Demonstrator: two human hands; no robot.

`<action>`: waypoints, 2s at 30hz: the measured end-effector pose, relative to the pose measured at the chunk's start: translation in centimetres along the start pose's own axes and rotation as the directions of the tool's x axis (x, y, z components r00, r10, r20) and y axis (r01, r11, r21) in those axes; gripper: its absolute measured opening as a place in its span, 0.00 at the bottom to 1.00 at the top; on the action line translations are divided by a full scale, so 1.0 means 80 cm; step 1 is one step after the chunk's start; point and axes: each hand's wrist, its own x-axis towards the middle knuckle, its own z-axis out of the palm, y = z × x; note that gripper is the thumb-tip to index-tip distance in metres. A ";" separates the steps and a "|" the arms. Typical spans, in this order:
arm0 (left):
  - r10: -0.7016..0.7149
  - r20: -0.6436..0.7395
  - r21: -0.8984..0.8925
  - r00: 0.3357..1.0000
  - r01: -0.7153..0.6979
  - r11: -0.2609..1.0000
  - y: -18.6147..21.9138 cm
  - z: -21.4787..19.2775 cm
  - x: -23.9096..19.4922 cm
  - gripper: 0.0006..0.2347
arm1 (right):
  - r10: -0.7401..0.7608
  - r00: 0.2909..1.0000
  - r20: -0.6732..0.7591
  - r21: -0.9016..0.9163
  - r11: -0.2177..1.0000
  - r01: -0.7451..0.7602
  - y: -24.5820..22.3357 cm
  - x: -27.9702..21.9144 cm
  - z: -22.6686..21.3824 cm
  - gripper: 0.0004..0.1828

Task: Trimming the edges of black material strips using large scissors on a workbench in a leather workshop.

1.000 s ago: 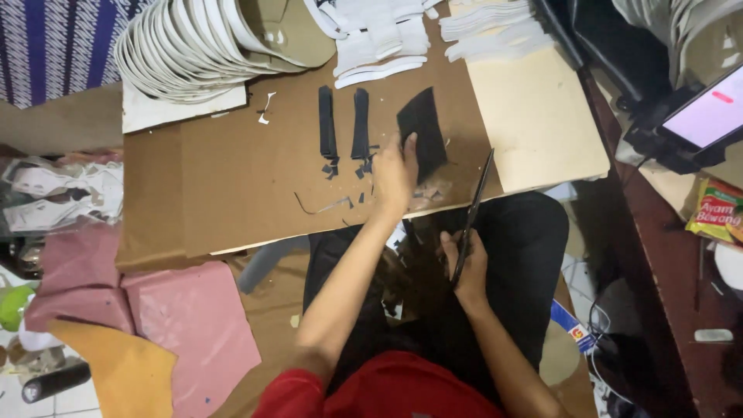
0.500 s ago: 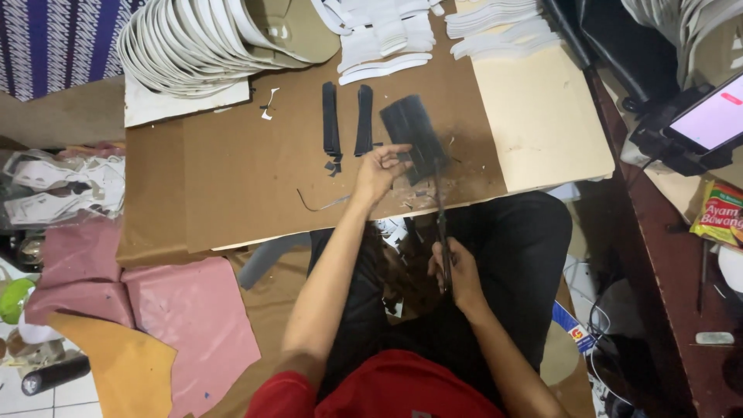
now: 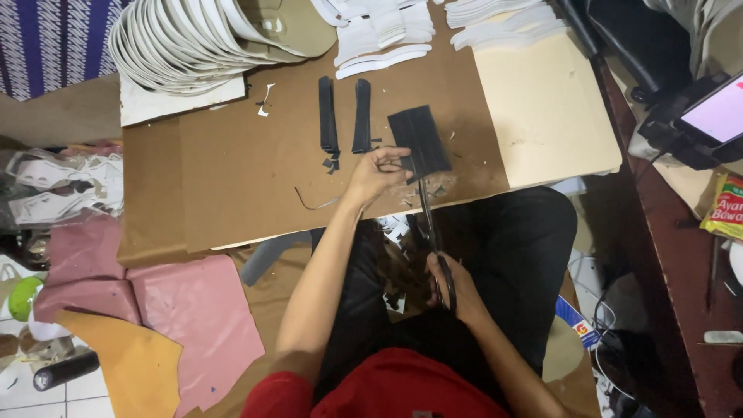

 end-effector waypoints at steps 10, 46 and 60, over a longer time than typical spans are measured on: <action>-0.049 -0.013 -0.045 0.999 0.048 0.998 -0.023 0.013 -0.026 0.22 | -0.035 0.999 0.019 -0.027 0.999 0.035 -0.010 0.022 0.008 0.37; -0.110 -0.008 -0.128 0.994 0.108 0.986 0.010 0.013 -0.038 0.28 | 0.022 0.999 -0.040 -0.105 0.994 -0.026 -0.022 0.014 0.010 0.37; -0.113 -0.059 -0.193 0.992 0.100 0.976 0.029 0.034 -0.062 0.28 | -0.025 1.000 -0.015 -0.075 0.997 0.024 -0.024 0.027 0.010 0.38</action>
